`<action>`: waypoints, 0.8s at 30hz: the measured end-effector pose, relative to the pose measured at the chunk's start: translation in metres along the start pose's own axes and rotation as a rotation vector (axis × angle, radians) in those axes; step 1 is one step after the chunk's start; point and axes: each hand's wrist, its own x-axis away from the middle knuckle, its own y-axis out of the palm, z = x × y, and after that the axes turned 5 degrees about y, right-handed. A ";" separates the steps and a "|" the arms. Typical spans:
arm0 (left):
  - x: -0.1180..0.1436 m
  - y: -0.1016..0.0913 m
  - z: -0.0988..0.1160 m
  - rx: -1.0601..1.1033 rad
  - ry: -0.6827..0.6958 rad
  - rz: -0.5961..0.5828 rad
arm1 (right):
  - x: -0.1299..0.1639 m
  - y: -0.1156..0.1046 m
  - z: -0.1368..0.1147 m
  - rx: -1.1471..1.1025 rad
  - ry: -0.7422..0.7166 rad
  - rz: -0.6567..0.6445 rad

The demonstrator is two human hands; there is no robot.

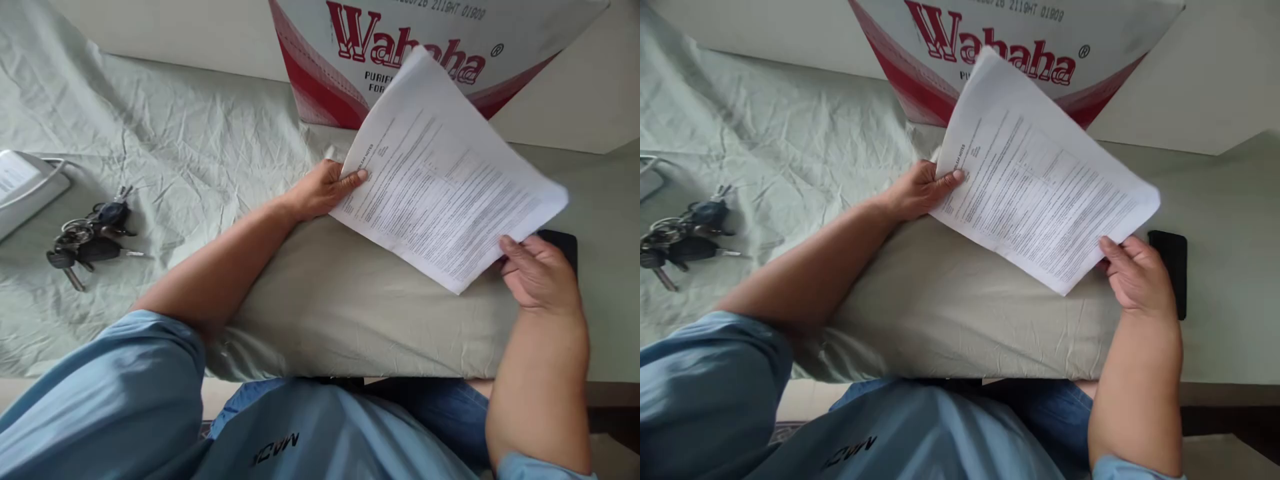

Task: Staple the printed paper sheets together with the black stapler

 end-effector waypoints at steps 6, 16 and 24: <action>0.001 -0.006 0.046 -0.007 -0.144 -0.486 | 0.006 -0.037 -0.014 0.114 0.047 0.044; 0.003 0.009 0.077 0.032 -0.242 -0.735 | 0.023 0.033 -0.004 0.107 0.074 -0.289; -0.006 0.003 0.046 0.057 -0.182 -0.150 | 0.017 0.040 -0.008 0.052 0.134 -0.098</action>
